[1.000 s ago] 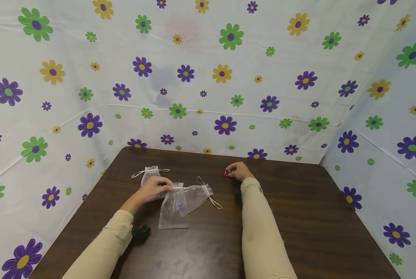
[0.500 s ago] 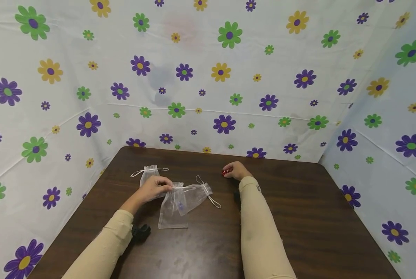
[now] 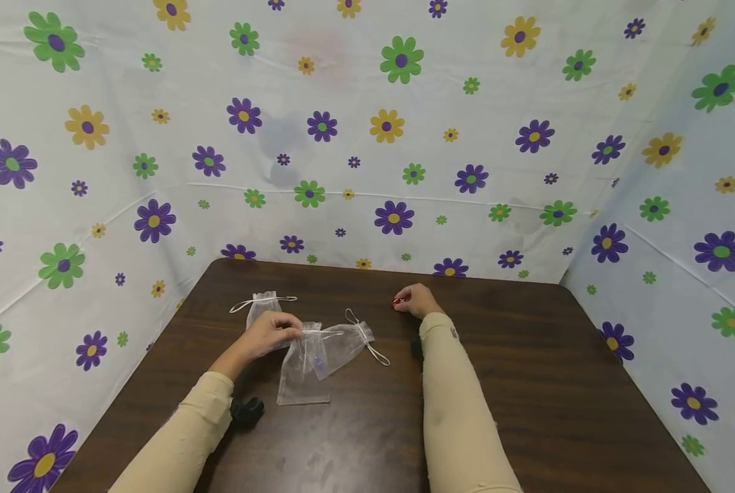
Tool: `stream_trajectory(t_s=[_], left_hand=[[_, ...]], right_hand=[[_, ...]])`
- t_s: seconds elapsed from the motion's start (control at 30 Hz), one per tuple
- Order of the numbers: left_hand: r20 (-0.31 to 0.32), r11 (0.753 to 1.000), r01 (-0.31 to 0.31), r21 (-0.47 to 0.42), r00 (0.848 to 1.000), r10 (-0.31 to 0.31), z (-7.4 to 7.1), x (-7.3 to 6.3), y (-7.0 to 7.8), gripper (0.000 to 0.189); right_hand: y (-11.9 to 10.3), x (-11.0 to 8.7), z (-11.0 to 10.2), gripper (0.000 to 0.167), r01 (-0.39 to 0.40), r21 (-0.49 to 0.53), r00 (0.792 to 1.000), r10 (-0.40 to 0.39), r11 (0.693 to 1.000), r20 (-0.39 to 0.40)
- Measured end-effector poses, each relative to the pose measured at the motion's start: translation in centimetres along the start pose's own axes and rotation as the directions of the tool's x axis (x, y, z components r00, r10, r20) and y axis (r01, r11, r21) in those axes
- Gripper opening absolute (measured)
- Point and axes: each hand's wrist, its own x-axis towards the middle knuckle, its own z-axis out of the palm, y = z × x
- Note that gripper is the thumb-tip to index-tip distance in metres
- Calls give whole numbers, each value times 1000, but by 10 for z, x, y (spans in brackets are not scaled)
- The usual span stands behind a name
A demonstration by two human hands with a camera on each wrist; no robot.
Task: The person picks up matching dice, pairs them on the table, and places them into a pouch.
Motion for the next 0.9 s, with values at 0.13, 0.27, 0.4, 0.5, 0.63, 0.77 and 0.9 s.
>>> stream_trajectory(t_s=[0.13, 0.27, 0.4, 0.5, 0.63, 0.77, 0.9], left_hand=[[-7, 1000, 13, 2, 1000, -13, -1, -1, 0, 5], [-7, 1000, 24, 13, 1000, -24, -1, -3, -1, 5], [-8, 1000, 4, 10, 1000, -4, -1, -3, -2, 6], [-11, 1000, -3, 8, 1000, 3, -1, -3, -3, 6], [-15, 1000, -6, 4, 1000, 6, 0, -3, -4, 6], [-18, 1000, -11, -14, 1000, 10, 0, -2, -4, 8], [-18, 1000, -6, -12, 1000, 6, -1, 1, -3, 6]], right_hand=[[-2, 1, 1, 18, -12, -5, 1000, 12, 1000, -8], [-4, 2, 2, 19, -5, -13, 1000, 5, 1000, -1], [-6, 2, 2, 20, 3, -32, 1000, -3, 999, 1], [-6, 2, 3, 21, -3, -56, 1000, 4, 998, 6], [-6, 2, 3, 23, -17, -68, 1000, 17, 998, 12], [-7, 1, 3, 25, -20, -66, 1000, 21, 998, 12], [-5, -2, 2, 27, -12, -57, 1000, 13, 998, 7]])
